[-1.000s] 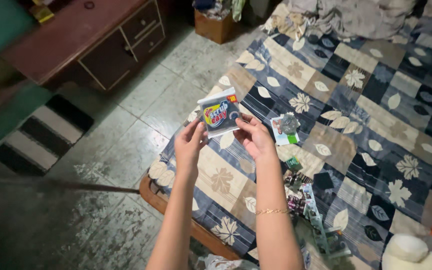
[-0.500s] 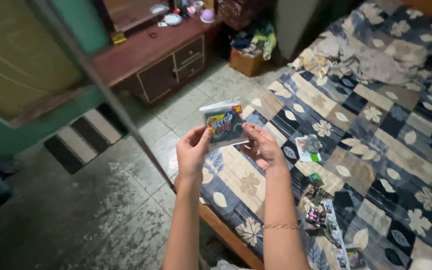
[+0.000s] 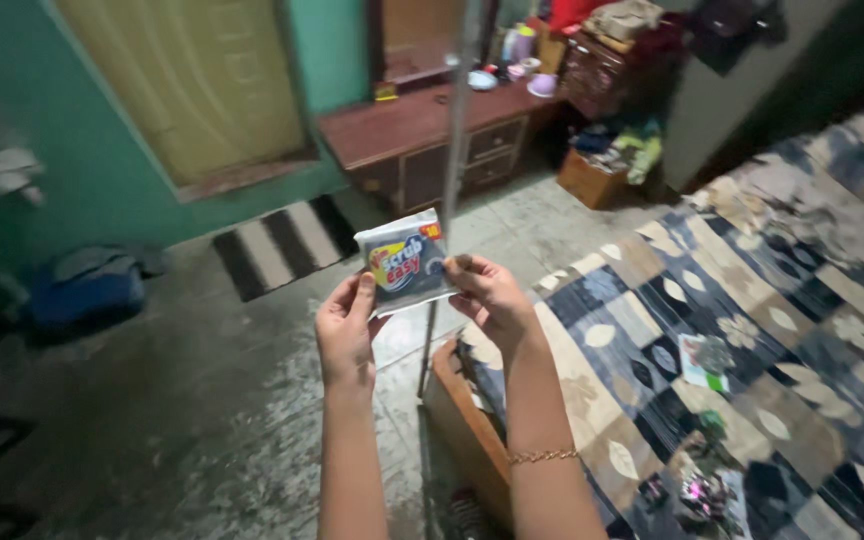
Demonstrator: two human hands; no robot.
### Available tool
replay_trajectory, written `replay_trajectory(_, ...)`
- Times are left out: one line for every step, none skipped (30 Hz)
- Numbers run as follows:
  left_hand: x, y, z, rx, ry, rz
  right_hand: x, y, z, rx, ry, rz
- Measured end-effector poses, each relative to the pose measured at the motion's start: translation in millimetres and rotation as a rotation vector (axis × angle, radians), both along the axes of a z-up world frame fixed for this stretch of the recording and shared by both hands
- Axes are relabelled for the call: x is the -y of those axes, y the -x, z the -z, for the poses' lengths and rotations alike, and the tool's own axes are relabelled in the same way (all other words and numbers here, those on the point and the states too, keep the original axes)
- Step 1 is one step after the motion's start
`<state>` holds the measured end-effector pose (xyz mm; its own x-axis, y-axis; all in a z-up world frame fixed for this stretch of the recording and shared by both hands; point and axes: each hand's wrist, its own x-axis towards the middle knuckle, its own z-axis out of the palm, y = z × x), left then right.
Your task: The person picks up small packaged items and a dark rectangular object from a bed, walks to a shelf, and places them among other supplies. The person repeats this process for several items, moving them from the bed to the shelf.
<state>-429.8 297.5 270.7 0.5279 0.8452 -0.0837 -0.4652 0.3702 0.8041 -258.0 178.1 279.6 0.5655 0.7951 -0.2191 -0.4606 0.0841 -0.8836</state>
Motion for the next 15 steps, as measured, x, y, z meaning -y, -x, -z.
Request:
replay_trajectory(-10.3, 16.9, 4.0, 0.03, 0.009, -0.031, -13.0, 15.6, 1.5, -0.006, -0.037, -0.038)
replay_trajectory(-20.7, 33.4, 8.4, 0.06, 0.018, -0.062, -25.8, 30.8, 3.3, -0.012, -0.074, -0.076)
replay_trajectory(-28.7, 49.8, 12.7, 0.086, 0.026, -0.095, -37.0, 45.9, 5.2, -0.024, -0.111, -0.117)
replay_trajectory(-35.2, 64.5, 16.7, 0.081, 0.032, -0.131, -47.3, 59.8, 6.7, -0.04, -0.078, -0.127)
replay_trajectory(-43.1, 78.4, 20.0, 0.076, 0.036, -0.168, -59.3, 73.3, 7.9, -0.054, -0.048, -0.137)
replay_trajectory(-50.7, 92.1, 23.0, 0.072, 0.04, -0.204, -71.0, 86.4, 9.0, -0.068, -0.017, -0.146)
replay_trajectory(-57.2, 106.4, 25.7, 0.039, 0.041, -0.243, -81.8, 99.2, 10.3, -0.08, -0.023, -0.174)
replay_trajectory(-63.5, 120.0, 28.4, 0.006, 0.044, -0.282, -92.1, 111.2, 11.7, -0.091, -0.029, -0.202)
replay_trajectory(-69.5, 133.0, 31.6, -0.026, 0.05, -0.321, -102.6, 122.6, 13.8, -0.102, -0.033, -0.23)
replay_trajectory(-74.8, 145.5, 34.5, -0.021, 0.043, -0.357, -113.2, 133.6, 16.1, -0.111, -0.043, -0.263)
replay_trajectory(-79.2, 156.3, 35.6, -0.016, 0.034, -0.391, -123.1, 143.0, 17.1, -0.119, -0.054, -0.295)
replay_trajectory(-83.6, 167.5, 36.0, -0.011, 0.025, -0.425, -133.2, 152.2, 18.2, -0.127, -0.066, -0.326)
replay_trajectory(-89.2, 179.3, 36.5, -0.02, 0.027, -0.446, -144.1, 161.8, 19.8, -0.134, -0.085, -0.355)
replay_trajectory(-94.3, 190.8, 37.0, -0.03, 0.03, -0.467, -154.9, 171.3, 21.7, -0.14, -0.104, -0.384)
replay_trajectory(-98.1, 200.4, 37.2, -0.037, 0.031, -0.488, -164.6, 178.9, 23.4, -0.146, -0.125, -0.414)
